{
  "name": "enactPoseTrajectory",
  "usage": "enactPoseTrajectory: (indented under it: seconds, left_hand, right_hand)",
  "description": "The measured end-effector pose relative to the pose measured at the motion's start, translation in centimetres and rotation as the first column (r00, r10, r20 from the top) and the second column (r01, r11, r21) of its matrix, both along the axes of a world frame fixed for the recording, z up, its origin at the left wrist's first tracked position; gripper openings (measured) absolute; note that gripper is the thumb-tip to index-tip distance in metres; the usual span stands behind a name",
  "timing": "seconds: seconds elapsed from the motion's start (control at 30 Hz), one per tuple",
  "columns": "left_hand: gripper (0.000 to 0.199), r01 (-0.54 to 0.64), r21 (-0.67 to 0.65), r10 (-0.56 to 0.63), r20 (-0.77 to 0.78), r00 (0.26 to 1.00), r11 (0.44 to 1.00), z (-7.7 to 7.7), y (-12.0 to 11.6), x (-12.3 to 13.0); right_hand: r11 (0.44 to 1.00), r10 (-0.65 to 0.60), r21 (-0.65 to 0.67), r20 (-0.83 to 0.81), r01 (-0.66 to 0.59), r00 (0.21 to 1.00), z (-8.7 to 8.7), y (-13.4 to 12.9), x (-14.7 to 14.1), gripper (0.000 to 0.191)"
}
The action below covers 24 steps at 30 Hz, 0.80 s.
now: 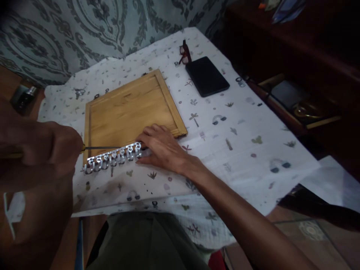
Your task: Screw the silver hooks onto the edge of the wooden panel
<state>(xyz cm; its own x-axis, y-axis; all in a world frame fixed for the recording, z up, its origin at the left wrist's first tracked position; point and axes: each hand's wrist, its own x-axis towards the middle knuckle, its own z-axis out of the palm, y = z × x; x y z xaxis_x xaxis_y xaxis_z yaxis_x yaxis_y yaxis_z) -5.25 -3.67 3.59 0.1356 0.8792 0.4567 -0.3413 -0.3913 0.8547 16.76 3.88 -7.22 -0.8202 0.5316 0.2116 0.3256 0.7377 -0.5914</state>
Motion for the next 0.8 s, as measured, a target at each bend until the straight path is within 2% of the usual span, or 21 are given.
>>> enactPoseTrajectory:
  seconds: [0.03,0.07,0.13,0.23,0.4,0.53,0.63,0.8]
  left_hand:
    - [0.021,0.056,0.090,-0.051,-0.055,0.997,0.994,-0.1,-0.1,0.7]
    - [0.021,0.052,0.135,-0.044,-0.065,0.997,0.989,-0.3,-0.3,1.1]
    - [0.020,0.024,0.125,-0.012,-0.099,0.995,0.992,-0.5,-0.7,1.2]
    - [0.017,-0.044,0.123,0.052,-0.061,0.997,0.991,-1.2,-1.8,0.6]
    - [0.023,-0.055,0.045,0.057,-0.051,0.997,0.997,-2.2,-3.7,0.0]
    - [0.021,-0.131,-0.081,0.130,-0.016,0.991,0.988,-2.8,-4.9,-0.1]
    - [0.021,-0.116,-0.109,0.114,-0.024,0.993,0.987,-3.3,-5.3,-0.5]
    - [0.021,-0.208,-0.246,0.206,-0.037,0.978,0.946,-3.8,-5.6,-1.1]
  right_hand:
    - [1.000,-0.003,0.005,0.002,0.003,1.000,-0.1,0.0,0.0,0.047]
    - [1.000,-0.004,0.008,0.004,0.004,1.000,-0.1,0.0,0.0,0.049]
    - [1.000,0.001,0.006,0.001,-0.001,1.000,-0.2,0.1,0.0,0.050]
    - [1.000,0.009,-0.002,-0.026,-0.009,1.000,-0.4,0.1,0.1,0.047]
    - [1.000,0.023,-0.011,-0.072,-0.024,0.997,-0.8,0.0,0.5,0.047]
    - [1.000,0.030,0.005,-0.121,-0.029,0.992,-1.0,-0.1,0.7,0.045]
    - [1.000,0.028,0.008,-0.114,-0.027,0.993,-0.8,-0.1,0.8,0.046]
    - [1.000,0.002,0.006,-0.103,-0.001,0.995,-0.6,-0.1,0.9,0.048]
